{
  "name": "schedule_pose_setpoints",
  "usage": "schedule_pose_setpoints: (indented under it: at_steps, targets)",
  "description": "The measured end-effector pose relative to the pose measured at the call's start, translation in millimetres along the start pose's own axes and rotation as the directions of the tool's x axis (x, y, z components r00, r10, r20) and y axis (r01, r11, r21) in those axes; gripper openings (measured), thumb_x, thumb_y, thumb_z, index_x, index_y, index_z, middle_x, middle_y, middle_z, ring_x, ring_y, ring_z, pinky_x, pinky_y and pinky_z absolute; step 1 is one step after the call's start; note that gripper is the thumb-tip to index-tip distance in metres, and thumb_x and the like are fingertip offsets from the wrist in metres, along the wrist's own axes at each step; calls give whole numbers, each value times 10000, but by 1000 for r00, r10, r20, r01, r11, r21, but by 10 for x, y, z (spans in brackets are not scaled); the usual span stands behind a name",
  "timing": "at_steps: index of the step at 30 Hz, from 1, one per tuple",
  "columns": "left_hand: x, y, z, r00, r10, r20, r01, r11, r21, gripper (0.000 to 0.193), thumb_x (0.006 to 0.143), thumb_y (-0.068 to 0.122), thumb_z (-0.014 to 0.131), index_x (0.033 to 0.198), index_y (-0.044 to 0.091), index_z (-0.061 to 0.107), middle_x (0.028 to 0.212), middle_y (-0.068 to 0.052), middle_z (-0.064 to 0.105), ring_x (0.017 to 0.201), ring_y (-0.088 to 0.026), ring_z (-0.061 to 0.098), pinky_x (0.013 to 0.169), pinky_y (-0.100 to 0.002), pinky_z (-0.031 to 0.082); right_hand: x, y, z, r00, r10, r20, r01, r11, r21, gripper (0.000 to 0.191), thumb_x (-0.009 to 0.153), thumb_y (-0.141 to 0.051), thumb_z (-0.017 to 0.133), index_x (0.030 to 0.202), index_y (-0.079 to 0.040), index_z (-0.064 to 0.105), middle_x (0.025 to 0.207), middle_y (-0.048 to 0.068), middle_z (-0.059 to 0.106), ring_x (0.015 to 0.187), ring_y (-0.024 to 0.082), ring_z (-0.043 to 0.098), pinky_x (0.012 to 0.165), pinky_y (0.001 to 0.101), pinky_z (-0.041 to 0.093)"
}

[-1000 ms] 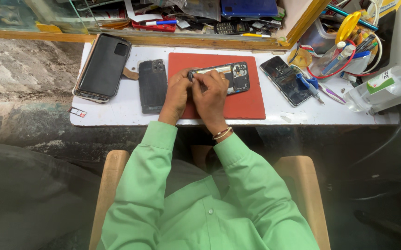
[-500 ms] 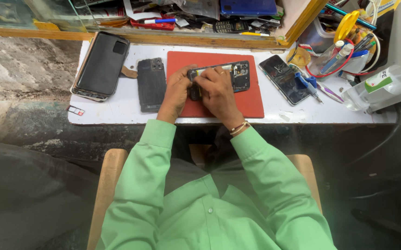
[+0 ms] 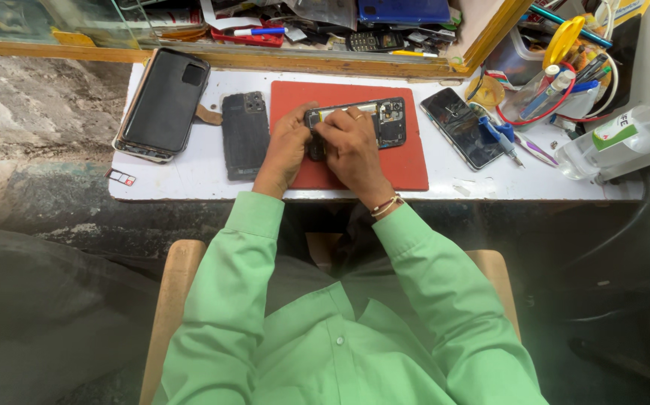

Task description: The person removes a battery from a disassembled smartphone, cleans the interior with a brush, and applies adhesive to the phone's frame and a separate back cover. The person then places the back cover aside and continues applying adhesive to the frame.

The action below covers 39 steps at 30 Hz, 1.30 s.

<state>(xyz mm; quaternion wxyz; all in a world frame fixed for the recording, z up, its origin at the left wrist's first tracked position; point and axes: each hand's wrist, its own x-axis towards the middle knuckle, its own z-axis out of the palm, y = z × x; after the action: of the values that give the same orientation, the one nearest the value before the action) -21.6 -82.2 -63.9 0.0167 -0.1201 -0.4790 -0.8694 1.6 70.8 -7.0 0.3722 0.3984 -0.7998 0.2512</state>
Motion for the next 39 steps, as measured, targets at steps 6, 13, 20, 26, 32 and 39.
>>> schedule_pose_setpoints:
  at_steps: [6, 13, 20, 26, 32, 39]
  targets:
    - [-3, 64, 45, 999, -39, -28, 39, 999, -16, 554, 882, -85, 436, 1433, -83, 495, 1125, -72, 672, 985, -113, 645, 846, -230, 534, 148, 52, 28, 997, 55, -49, -53, 997, 49, 134, 834, 19, 727, 936, -64, 745, 903, 63, 614, 893, 285, 581, 824, 417, 448]
    - [-13, -21, 7, 1000, -24, -15, 23, 1000, -11, 627, 899, -95, 444, 1523, -98, 392, 1191, -105, 652, 1034, -134, 632, 885, -244, 516, 69, 42, 34, 999, 36, 4, -36, 999, 37, 154, 835, 39, 712, 950, -58, 739, 929, 63, 625, 921, 289, 581, 839, 417, 452]
    - [-27, -16, 27, 1000, -17, 10, 17, 999, -28, 647, 911, -63, 486, 1540, -61, 333, 1301, -127, 641, 1172, -152, 633, 1034, -274, 497, -56, 162, -157, 984, 171, -50, -165, 980, 114, 147, 875, 49, 663, 981, -51, 683, 989, 87, 624, 974, 293, 599, 873, 398, 463]
    - [72, 178, -21, 995, 96, -18, -95, 992, 81, 469, 1011, 25, 607, 1469, -44, 534, 1062, -90, 706, 1002, -124, 660, 978, -278, 523, -116, 736, -302, 862, 481, -157, -408, 844, 347, 73, 1043, -59, 567, 1103, -17, 573, 1058, 74, 625, 976, 167, 619, 896, 294, 510]
    - [379, 455, 101, 982, 186, -14, -177, 952, 248, 323, 1040, 97, 620, 1313, -65, 678, 1104, -87, 751, 979, -125, 676, 917, -287, 544, -508, 664, 52, 696, 718, 28, -597, 557, 577, 98, 1081, -106, 515, 1130, -22, 526, 1029, 54, 589, 929, 117, 545, 857, 282, 488]
    - [268, 462, 344, 949, 237, 208, -153, 923, -354, 773, 988, 599, 359, 1465, 10, 513, 1359, -202, 672, 1279, -314, 647, 1145, -429, 511, -474, 466, -6, 608, 793, 28, -491, 349, 798, 101, 1068, -94, 482, 1131, -20, 510, 1081, 62, 641, 969, 108, 601, 892, 272, 524]
